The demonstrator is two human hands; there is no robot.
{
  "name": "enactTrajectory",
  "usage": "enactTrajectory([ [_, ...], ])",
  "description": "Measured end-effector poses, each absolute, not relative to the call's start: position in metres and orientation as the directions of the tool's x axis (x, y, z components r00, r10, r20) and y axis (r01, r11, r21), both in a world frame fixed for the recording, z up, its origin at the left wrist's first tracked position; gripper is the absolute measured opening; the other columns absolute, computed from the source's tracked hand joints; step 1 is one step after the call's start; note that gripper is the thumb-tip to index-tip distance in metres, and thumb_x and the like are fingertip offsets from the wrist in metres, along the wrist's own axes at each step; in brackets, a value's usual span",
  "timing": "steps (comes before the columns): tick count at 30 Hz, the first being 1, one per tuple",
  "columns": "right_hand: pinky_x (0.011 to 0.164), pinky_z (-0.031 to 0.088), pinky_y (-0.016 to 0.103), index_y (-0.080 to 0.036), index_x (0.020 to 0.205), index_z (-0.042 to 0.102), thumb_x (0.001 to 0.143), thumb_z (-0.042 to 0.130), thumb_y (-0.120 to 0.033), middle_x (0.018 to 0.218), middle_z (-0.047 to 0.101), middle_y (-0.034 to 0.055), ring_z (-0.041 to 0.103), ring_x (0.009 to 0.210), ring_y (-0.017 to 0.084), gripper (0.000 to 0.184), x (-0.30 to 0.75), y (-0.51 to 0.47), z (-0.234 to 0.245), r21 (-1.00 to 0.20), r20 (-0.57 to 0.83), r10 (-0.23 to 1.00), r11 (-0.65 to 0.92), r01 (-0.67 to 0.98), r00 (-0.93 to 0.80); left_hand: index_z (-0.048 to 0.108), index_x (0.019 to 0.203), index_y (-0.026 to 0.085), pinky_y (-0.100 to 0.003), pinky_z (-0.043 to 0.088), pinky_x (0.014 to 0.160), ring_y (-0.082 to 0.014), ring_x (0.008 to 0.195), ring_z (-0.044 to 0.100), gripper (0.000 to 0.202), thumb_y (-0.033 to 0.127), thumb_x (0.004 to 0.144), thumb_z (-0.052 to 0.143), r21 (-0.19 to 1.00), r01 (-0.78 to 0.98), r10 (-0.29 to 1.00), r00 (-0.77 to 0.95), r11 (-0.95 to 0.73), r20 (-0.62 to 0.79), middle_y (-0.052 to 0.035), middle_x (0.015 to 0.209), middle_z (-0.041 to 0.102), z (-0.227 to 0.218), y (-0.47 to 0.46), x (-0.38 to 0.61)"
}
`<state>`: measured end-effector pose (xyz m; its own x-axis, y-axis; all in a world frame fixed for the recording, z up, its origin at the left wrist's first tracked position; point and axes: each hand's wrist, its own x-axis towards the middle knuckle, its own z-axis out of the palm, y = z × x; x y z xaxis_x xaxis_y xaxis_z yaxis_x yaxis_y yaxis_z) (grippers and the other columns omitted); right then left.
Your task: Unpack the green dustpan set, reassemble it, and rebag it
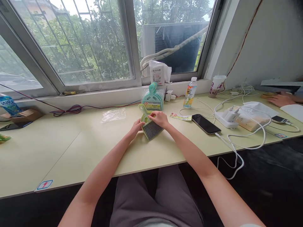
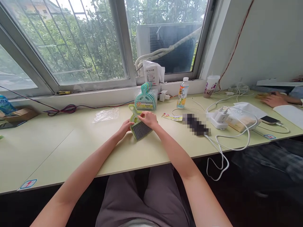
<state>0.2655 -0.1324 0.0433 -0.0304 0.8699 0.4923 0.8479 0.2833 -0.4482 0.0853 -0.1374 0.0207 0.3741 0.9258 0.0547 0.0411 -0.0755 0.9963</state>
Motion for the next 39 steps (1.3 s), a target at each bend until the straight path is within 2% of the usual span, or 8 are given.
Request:
enactTrajectory([
  [5,0.077,0.041,0.03,-0.022,0.097,0.067,0.096,0.038,-0.035,0.098,0.068,0.0065,0.061,0.091,0.022,0.032,0.296,-0.116,0.029,-0.48,0.436,0.85,-0.058,0.875,0.295,0.056,0.084,0.018,-0.024,0.043,0.06,-0.0124,0.063,0.053,0.021,0.032,0.069,0.056,0.997,0.046,0.994,0.088,-0.064,0.06,0.0017,0.07,0.056,0.02,-0.121,0.066],
  [9,0.097,0.033,0.045,-0.011,0.113,0.063,0.091,0.046,-0.029,0.124,0.057,0.0189,0.046,0.119,0.032,0.033,0.322,-0.105,0.008,-0.307,0.291,0.861,-0.328,0.893,0.416,0.056,0.088,0.019,-0.024,0.044,0.058,-0.013,0.065,0.055,0.022,0.03,0.069,0.058,0.999,0.004,0.998,-0.047,-0.049,0.049,0.0003,0.076,0.059,0.017,-0.11,0.052],
  [11,0.098,0.032,0.048,-0.008,0.117,0.061,0.091,0.046,-0.029,0.127,0.054,0.0223,0.043,0.122,0.034,0.037,0.325,-0.104,0.003,-0.266,0.22,0.887,-0.346,0.9,0.406,0.056,0.091,0.019,-0.025,0.046,0.06,-0.0144,0.068,0.058,0.025,0.028,0.069,0.06,0.998,-0.042,0.996,-0.075,-0.052,0.049,-0.0016,0.081,0.062,0.014,-0.107,0.048],
  [17,0.079,0.045,0.031,-0.02,0.103,0.07,0.084,0.053,-0.011,0.103,0.068,0.0133,0.061,0.1,0.025,0.027,0.292,-0.115,0.019,-0.358,0.148,0.974,-0.111,0.927,0.174,0.058,0.093,0.018,-0.029,0.05,0.064,-0.017,0.07,0.061,0.025,0.025,0.069,0.063,0.995,-0.091,0.993,-0.107,-0.05,0.04,-0.0047,0.083,0.064,0.01,-0.105,0.05],
  [23,0.078,0.048,0.03,-0.015,0.108,0.068,0.08,0.048,0.005,0.102,0.067,0.016,0.065,0.093,0.025,0.039,0.272,-0.124,0.026,-0.354,0.225,0.971,0.005,0.935,0.08,0.06,0.096,0.017,-0.029,0.051,0.063,-0.0173,0.071,0.063,0.027,0.023,0.07,0.064,0.995,-0.088,0.996,-0.086,-0.038,0.031,-0.0049,0.083,0.065,0.011,-0.106,0.05],
  [29,0.088,0.049,0.035,-0.019,0.142,0.039,0.092,0.031,-0.004,0.113,0.065,0.0126,0.062,0.099,0.023,0.054,0.277,-0.134,0.04,-0.453,0.56,0.822,0.2,0.869,0.103,0.054,0.105,0.019,-0.032,0.054,0.063,-0.018,0.074,0.064,0.042,0.032,0.069,0.072,0.992,-0.123,0.998,0.053,-0.014,0.02,-0.0065,0.095,0.064,0.01,-0.111,0.054],
  [33,0.093,0.048,0.035,-0.023,0.146,0.035,0.095,0.029,-0.009,0.119,0.063,0.0107,0.061,0.104,0.023,0.053,0.25,-0.149,0.043,-0.415,0.574,0.817,0.357,0.837,-0.064,0.05,0.109,0.021,-0.032,0.054,0.071,-0.0172,0.085,0.063,0.05,0.032,0.068,0.076,0.978,-0.201,0.991,0.104,-0.061,0.084,-0.0062,0.103,0.063,0.01,-0.117,0.066],
  [39,0.101,0.043,0.034,-0.022,0.146,0.033,0.091,0.039,-0.01,0.135,0.053,0.0087,0.053,0.12,0.022,0.056,0.206,-0.159,0.02,-0.491,0.569,0.757,0.626,0.606,-0.321,0.051,0.099,0.018,-0.026,0.05,0.065,-0.0142,0.075,0.062,0.047,0.042,0.066,0.076,0.953,-0.295,0.982,0.153,-0.065,0.114,-0.004,0.089,0.063,0.01,-0.121,0.076],
])
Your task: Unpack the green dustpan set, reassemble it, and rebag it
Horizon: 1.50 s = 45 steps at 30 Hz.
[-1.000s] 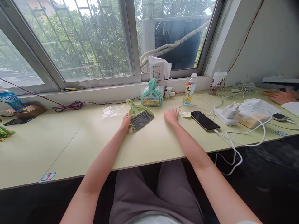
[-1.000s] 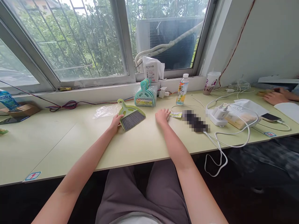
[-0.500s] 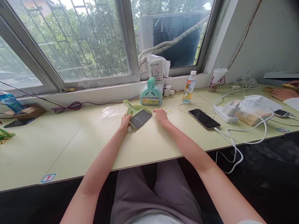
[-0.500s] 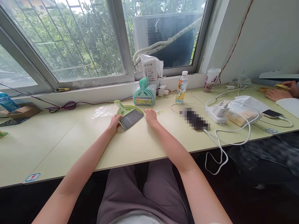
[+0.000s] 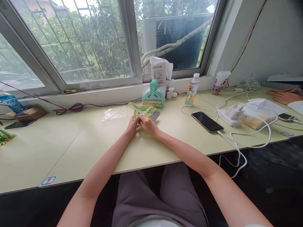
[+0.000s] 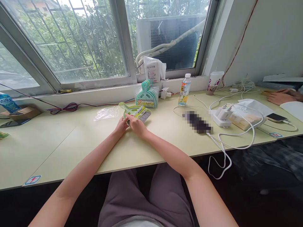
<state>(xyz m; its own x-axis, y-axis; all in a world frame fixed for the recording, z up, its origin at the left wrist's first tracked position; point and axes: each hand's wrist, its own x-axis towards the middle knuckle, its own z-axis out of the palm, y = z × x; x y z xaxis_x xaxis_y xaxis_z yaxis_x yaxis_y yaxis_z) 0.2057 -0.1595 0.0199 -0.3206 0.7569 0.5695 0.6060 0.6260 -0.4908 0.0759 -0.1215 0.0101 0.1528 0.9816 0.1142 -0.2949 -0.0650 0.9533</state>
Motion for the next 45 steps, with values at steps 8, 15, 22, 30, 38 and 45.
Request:
enactTrajectory([
  [8,0.106,0.038,0.037,-0.025,0.149,0.022,0.091,0.04,-0.017,0.143,0.044,0.006,0.048,0.125,0.021,0.062,0.212,-0.156,0.02,-0.539,0.611,0.708,0.699,0.47,-0.354,0.05,0.097,0.019,-0.023,0.048,0.062,-0.0109,0.068,0.059,0.038,0.024,0.064,0.069,0.938,-0.341,0.996,0.03,-0.068,0.083,0.001,0.08,0.061,0.011,-0.116,0.072],
  [15,0.106,0.038,0.037,-0.025,0.146,0.028,0.091,0.036,-0.015,0.14,0.046,0.0065,0.047,0.127,0.02,0.056,0.21,-0.156,0.017,-0.534,0.638,0.681,0.727,0.431,-0.358,0.049,0.099,0.019,-0.023,0.048,0.063,-0.0109,0.069,0.059,0.044,0.02,0.06,0.069,0.93,-0.351,0.991,0.039,-0.106,0.128,0.0014,0.079,0.061,0.013,-0.121,0.07],
  [22,0.114,0.016,0.053,-0.025,0.14,0.036,0.088,0.041,-0.014,0.15,0.031,0.0078,0.02,0.142,0.023,0.054,0.213,-0.149,0.016,-0.494,0.68,0.701,0.655,0.572,-0.216,0.047,0.102,0.02,-0.027,0.051,0.071,-0.0135,0.08,0.063,0.05,0.013,0.058,0.069,0.926,-0.357,0.989,0.026,-0.124,0.143,-0.0009,0.09,0.062,0.014,-0.122,0.071],
  [30,0.095,0.049,0.041,-0.016,0.131,0.041,0.088,0.055,-0.03,0.124,0.058,0.0153,0.059,0.111,0.023,0.047,0.238,-0.123,0.011,-0.997,0.074,0.996,0.073,0.028,0.058,0.042,0.105,0.021,-0.034,0.054,0.082,-0.0184,0.094,0.064,0.053,0.009,0.06,0.069,0.92,-0.372,0.989,0.025,-0.126,0.145,-0.005,0.105,0.062,0.015,-0.12,0.07],
  [38,0.076,0.058,0.03,-0.019,0.102,0.051,0.086,0.057,-0.014,0.101,0.069,0.0051,0.068,0.076,0.014,0.017,0.243,-0.125,0.016,-0.96,-0.007,1.0,-0.001,-0.279,0.019,0.041,0.11,0.022,-0.038,0.052,0.09,-0.0206,0.1,0.063,0.065,0.008,0.057,0.076,0.943,-0.324,0.976,0.166,-0.077,0.137,-0.0061,0.109,0.062,0.012,-0.12,0.071],
  [45,0.078,0.059,0.035,-0.018,0.102,0.052,0.087,0.054,-0.009,0.094,0.069,0.0042,0.069,0.073,0.015,0.018,0.24,-0.127,0.017,-0.933,0.018,1.0,0.019,-0.358,0.006,0.047,0.113,0.021,-0.041,0.049,0.094,-0.0216,0.103,0.062,0.063,0.011,0.058,0.076,0.952,-0.294,0.968,0.202,-0.083,0.146,-0.0068,0.112,0.062,0.014,-0.116,0.064],
])
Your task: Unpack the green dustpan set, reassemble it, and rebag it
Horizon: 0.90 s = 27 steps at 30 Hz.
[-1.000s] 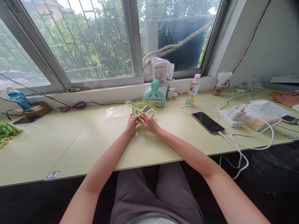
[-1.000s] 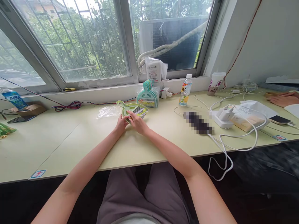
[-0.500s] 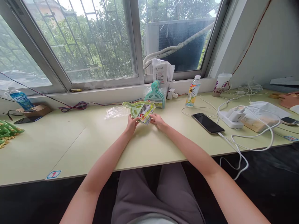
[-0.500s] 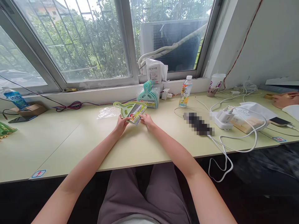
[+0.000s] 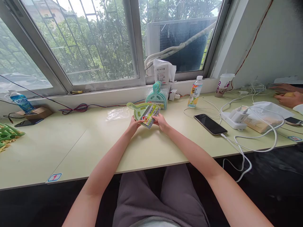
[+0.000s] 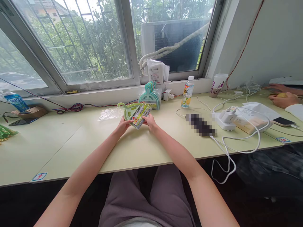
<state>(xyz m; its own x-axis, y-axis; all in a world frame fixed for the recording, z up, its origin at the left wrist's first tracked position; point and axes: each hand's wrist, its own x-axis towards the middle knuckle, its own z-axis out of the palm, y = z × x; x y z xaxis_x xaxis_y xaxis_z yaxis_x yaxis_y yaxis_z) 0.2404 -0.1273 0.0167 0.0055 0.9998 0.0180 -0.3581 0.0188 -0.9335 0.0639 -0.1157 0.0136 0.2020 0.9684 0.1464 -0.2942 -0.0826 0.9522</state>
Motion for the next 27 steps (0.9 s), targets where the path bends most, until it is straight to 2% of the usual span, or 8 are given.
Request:
enactTrajectory([
  [4,0.075,0.06,0.035,-0.018,0.101,0.052,0.085,0.056,-0.007,0.089,0.07,0.0042,0.069,0.073,0.016,0.02,0.242,-0.125,0.015,-0.922,0.039,0.999,0.045,-0.385,0.023,0.05,0.116,0.02,-0.041,0.05,0.093,-0.0218,0.104,0.062,0.055,0.026,0.068,0.075,0.969,-0.237,0.961,0.244,-0.072,0.131,-0.0082,0.114,0.063,0.014,-0.109,0.059],
  [7,0.073,0.061,0.034,-0.018,0.1,0.053,0.084,0.059,-0.007,0.089,0.07,0.0039,0.069,0.074,0.017,0.021,0.244,-0.122,0.013,-0.918,0.064,0.997,0.074,-0.389,0.038,0.05,0.124,0.018,-0.042,0.052,0.087,-0.0229,0.103,0.061,0.048,0.047,0.086,0.049,0.983,-0.137,0.97,0.194,-0.119,0.144,-0.0114,0.114,0.063,0.016,-0.1,0.048],
  [10,0.071,0.061,0.034,-0.018,0.1,0.053,0.083,0.059,-0.006,0.09,0.07,0.0043,0.069,0.074,0.017,0.022,0.246,-0.119,0.01,-0.923,0.062,0.997,0.079,-0.378,0.055,0.04,0.137,0.017,-0.046,0.05,0.091,-0.0245,0.111,0.057,0.052,0.043,0.092,0.033,0.944,0.189,0.963,0.034,-0.269,0.267,-0.0135,0.119,0.061,0.015,-0.089,0.026],
  [14,0.07,0.06,0.035,-0.018,0.101,0.053,0.081,0.06,-0.006,0.086,0.07,0.0046,0.068,0.071,0.018,0.024,0.245,-0.118,0.007,-0.938,0.04,0.997,0.059,-0.341,0.063,0.038,0.141,0.012,-0.047,0.025,0.113,-0.0281,0.139,0.029,0.055,0.03,0.089,0.039,0.543,0.789,0.895,0.022,-0.289,0.445,-0.0161,0.144,0.042,0.006,-0.081,-0.002],
  [17,0.068,0.06,0.035,-0.017,0.101,0.053,0.081,0.06,-0.006,0.083,0.07,0.0046,0.068,0.07,0.018,0.024,0.242,-0.12,0.007,-0.947,0.037,0.998,0.051,-0.318,0.052,0.034,0.143,0.008,-0.048,0.017,0.115,-0.0311,0.144,0.016,0.058,0.035,0.092,0.035,0.346,0.928,0.964,0.045,-0.137,0.261,-0.0175,0.153,0.025,-0.001,-0.08,-0.013],
  [20,0.068,0.059,0.034,-0.017,0.102,0.053,0.082,0.059,-0.006,0.084,0.07,0.0048,0.068,0.07,0.018,0.024,0.241,-0.122,0.008,-0.952,0.037,0.998,0.048,-0.302,0.043,0.039,0.141,0.014,-0.052,0.02,0.111,-0.0328,0.141,0.024,0.056,0.043,0.094,0.026,0.27,0.962,0.991,-0.007,-0.029,0.134,-0.017,0.152,0.029,0.0,-0.084,-0.015],
  [24,0.069,0.059,0.034,-0.017,0.103,0.053,0.083,0.057,-0.006,0.083,0.07,0.0043,0.068,0.07,0.018,0.024,0.241,-0.121,0.007,-0.956,0.034,0.998,0.047,-0.29,0.048,0.062,0.115,0.017,-0.048,0.03,0.104,-0.0305,0.12,0.051,0.049,0.041,0.095,0.024,0.185,0.983,0.969,-0.064,0.019,0.237,-0.0167,0.127,0.057,0.013,-0.089,-0.009],
  [27,0.068,0.059,0.033,-0.017,0.103,0.053,0.083,0.056,-0.005,0.083,0.069,0.004,0.068,0.07,0.017,0.023,0.241,-0.12,0.006,-0.958,0.017,0.998,0.033,-0.286,0.059,0.069,0.098,0.015,-0.043,0.036,0.097,-0.0291,0.106,0.06,0.046,0.035,0.094,0.028,0.153,0.986,0.949,-0.111,0.068,0.294,-0.0165,0.106,0.067,0.021,-0.091,-0.006],
])
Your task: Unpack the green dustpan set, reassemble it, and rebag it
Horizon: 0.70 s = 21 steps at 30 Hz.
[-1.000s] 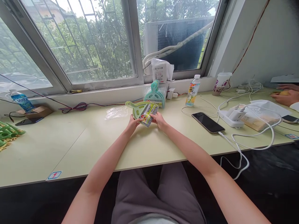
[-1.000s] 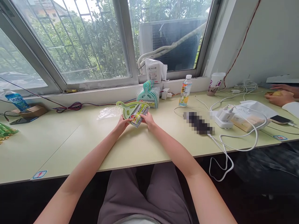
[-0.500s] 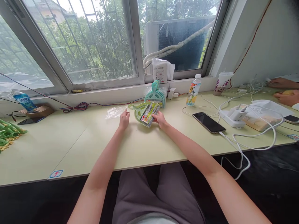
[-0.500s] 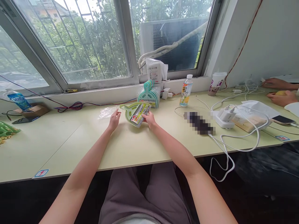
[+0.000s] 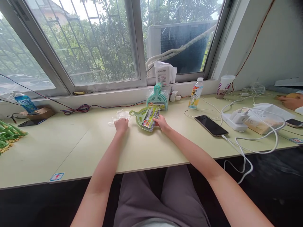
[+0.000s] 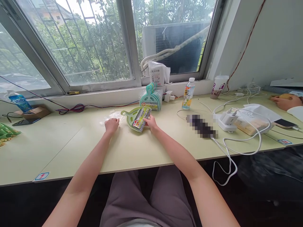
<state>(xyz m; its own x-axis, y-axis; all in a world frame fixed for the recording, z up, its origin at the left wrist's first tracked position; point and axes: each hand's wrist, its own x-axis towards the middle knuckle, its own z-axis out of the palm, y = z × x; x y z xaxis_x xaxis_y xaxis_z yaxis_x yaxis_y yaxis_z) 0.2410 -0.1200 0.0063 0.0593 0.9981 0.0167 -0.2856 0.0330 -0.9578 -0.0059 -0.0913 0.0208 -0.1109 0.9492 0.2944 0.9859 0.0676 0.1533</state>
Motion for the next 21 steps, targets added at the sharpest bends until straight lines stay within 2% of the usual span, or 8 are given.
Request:
enactTrajectory([
  [1,0.067,0.059,0.032,-0.017,0.102,0.053,0.083,0.056,-0.005,0.084,0.07,0.0043,0.068,0.07,0.017,0.023,0.241,-0.12,0.006,-0.959,0.01,0.998,0.027,-0.283,0.062,0.069,0.1,0.016,-0.043,0.037,0.097,-0.0289,0.105,0.06,0.043,0.034,0.094,0.03,0.151,0.986,0.942,-0.116,0.071,0.314,-0.0159,0.104,0.067,0.021,-0.092,-0.005],
  [3,0.066,0.059,0.031,-0.017,0.103,0.054,0.084,0.056,-0.005,0.087,0.07,0.0053,0.068,0.071,0.017,0.022,0.241,-0.12,0.006,-0.959,0.0,0.998,0.016,-0.284,0.057,0.064,0.114,0.018,-0.042,0.035,0.1,-0.0287,0.109,0.058,0.039,0.035,0.092,0.038,0.145,0.988,0.928,-0.1,0.05,0.359,-0.0148,0.111,0.065,0.019,-0.093,-0.005],
  [6,0.064,0.059,0.03,-0.016,0.105,0.053,0.083,0.055,-0.005,0.091,0.07,0.0068,0.068,0.071,0.017,0.024,0.242,-0.12,0.007,-0.956,-0.032,0.998,-0.017,-0.292,0.046,0.044,0.139,0.021,-0.042,0.032,0.105,-0.0294,0.121,0.05,0.052,0.035,0.089,0.046,0.14,0.99,0.94,-0.044,-0.004,0.339,-0.0147,0.128,0.057,0.014,-0.095,-0.004],
  [8,0.063,0.059,0.029,-0.015,0.106,0.053,0.083,0.055,-0.004,0.092,0.07,0.0072,0.068,0.07,0.017,0.026,0.242,-0.119,0.006,-0.954,-0.057,0.997,-0.039,-0.296,0.051,0.031,0.146,0.018,-0.041,0.039,0.098,-0.0298,0.12,0.051,0.06,0.028,0.089,0.045,0.169,0.986,0.961,-0.053,0.007,0.271,-0.016,0.126,0.058,0.013,-0.095,-0.004],
  [10,0.062,0.059,0.027,-0.015,0.104,0.054,0.082,0.055,-0.003,0.092,0.07,0.0074,0.068,0.069,0.016,0.025,0.243,-0.118,0.006,-0.951,-0.078,0.995,-0.055,-0.304,0.063,0.026,0.149,0.017,-0.038,0.046,0.089,-0.0291,0.112,0.057,0.063,0.018,0.088,0.041,0.197,0.98,0.966,-0.087,0.039,0.244,-0.0164,0.117,0.063,0.014,-0.095,-0.004],
  [14,0.06,0.058,0.025,-0.014,0.099,0.056,0.08,0.056,-0.001,0.092,0.07,0.0081,0.068,0.068,0.015,0.023,0.244,-0.116,0.005,-0.94,-0.123,0.99,-0.093,-0.329,0.073,0.04,0.142,0.02,-0.035,0.048,0.084,-0.027,0.1,0.063,0.059,0.007,0.084,0.041,0.204,0.978,0.952,-0.103,0.044,0.29,-0.0151,0.104,0.067,0.019,-0.095,-0.002],
  [19,0.057,0.058,0.023,-0.015,0.097,0.055,0.079,0.056,-0.001,0.09,0.07,0.0064,0.068,0.068,0.014,0.022,0.241,-0.118,0.005,-0.935,-0.111,0.992,-0.083,-0.344,0.062,0.042,0.137,0.02,-0.032,0.048,0.084,-0.0221,0.098,0.064,0.061,0.0,0.08,0.04,0.396,0.918,0.885,-0.164,-0.024,0.435,-0.0076,0.101,0.071,0.026,-0.101,0.003],
  [21,0.057,0.058,0.023,-0.015,0.098,0.055,0.079,0.057,-0.001,0.089,0.07,0.0054,0.068,0.069,0.015,0.024,0.239,-0.12,0.006,-0.934,-0.096,0.994,-0.07,-0.351,0.056,0.04,0.138,0.021,-0.033,0.048,0.083,-0.0221,0.096,0.065,0.06,0.001,0.082,0.038,0.433,0.897,0.857,-0.154,-0.087,0.491,-0.0073,0.105,0.07,0.029,-0.106,0.007],
])
